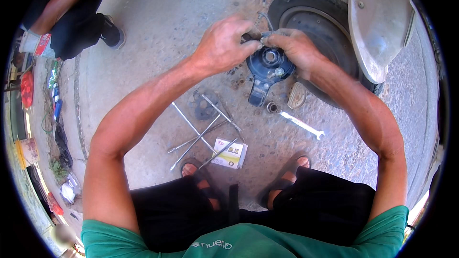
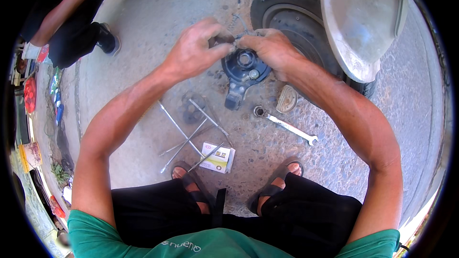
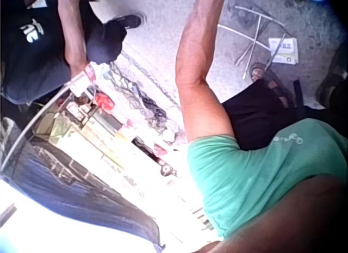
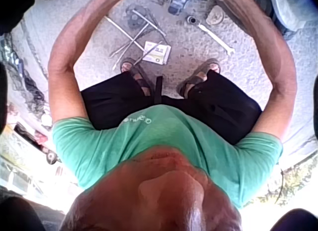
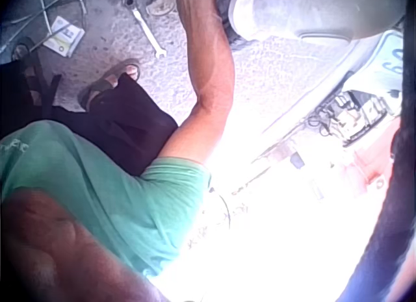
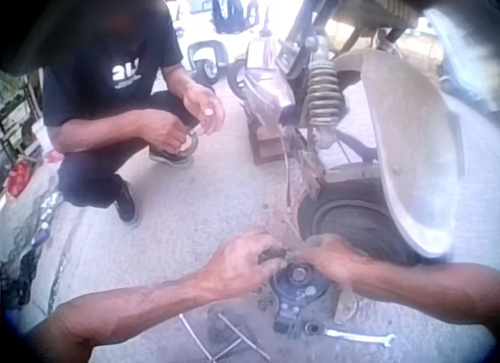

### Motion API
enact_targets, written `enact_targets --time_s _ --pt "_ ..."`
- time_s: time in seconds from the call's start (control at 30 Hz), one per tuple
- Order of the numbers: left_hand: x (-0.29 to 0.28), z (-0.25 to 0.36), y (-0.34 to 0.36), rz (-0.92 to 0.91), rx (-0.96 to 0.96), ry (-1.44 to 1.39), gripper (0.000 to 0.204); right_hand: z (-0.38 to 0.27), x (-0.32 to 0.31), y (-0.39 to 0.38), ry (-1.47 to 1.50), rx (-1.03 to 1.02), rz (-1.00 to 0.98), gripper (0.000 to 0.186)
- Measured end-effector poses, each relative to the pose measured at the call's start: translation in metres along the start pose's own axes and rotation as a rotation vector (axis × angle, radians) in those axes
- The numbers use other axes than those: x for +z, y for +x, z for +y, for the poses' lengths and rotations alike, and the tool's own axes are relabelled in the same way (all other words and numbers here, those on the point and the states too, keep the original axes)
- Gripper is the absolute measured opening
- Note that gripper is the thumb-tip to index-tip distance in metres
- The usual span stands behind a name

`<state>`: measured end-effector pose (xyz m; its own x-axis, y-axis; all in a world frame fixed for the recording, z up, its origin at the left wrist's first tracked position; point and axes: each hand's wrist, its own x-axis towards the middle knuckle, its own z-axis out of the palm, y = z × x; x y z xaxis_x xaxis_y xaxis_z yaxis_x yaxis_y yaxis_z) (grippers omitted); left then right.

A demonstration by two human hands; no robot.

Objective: The person sits on the ground and works on a motorcycle brake assembly. They use a T-handle wrench to tighten bolts, apply lubricant from a bottle, and manipulate the brake shoes and springs by hand.

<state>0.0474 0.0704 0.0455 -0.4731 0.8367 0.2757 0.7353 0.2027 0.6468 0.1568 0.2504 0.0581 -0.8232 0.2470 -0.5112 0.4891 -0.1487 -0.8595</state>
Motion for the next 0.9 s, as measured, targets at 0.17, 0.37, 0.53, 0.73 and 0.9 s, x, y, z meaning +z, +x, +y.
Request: enact_targets --time_s 0.17,0.37,0.53,0.73,0.9 --pt "0.000 0.003 0.003 -0.008 -0.030 0.052 0.025 0.004 -0.003 0.003 0.047 -0.012 -0.034 0.025" --pt "0.000 0.008 0.005 -0.010 -0.051 0.084 0.026 0.007 -0.004 0.007 0.095 -0.008 -0.030 0.030" --pt "0.000 0.010 0.004 0.007 -0.029 0.141 0.025 0.009 -0.005 0.009 0.101 -0.005 -0.038 0.031" --pt "-0.002 0.012 0.004 0.039 0.078 0.172 0.020 0.010 -0.004 0.009 0.083 -0.028 -0.025 0.029" --pt "-0.003 0.020 0.006 0.025 0.075 0.216 0.018 0.011 -0.005 0.011 0.066 -0.043 -0.017 0.028"
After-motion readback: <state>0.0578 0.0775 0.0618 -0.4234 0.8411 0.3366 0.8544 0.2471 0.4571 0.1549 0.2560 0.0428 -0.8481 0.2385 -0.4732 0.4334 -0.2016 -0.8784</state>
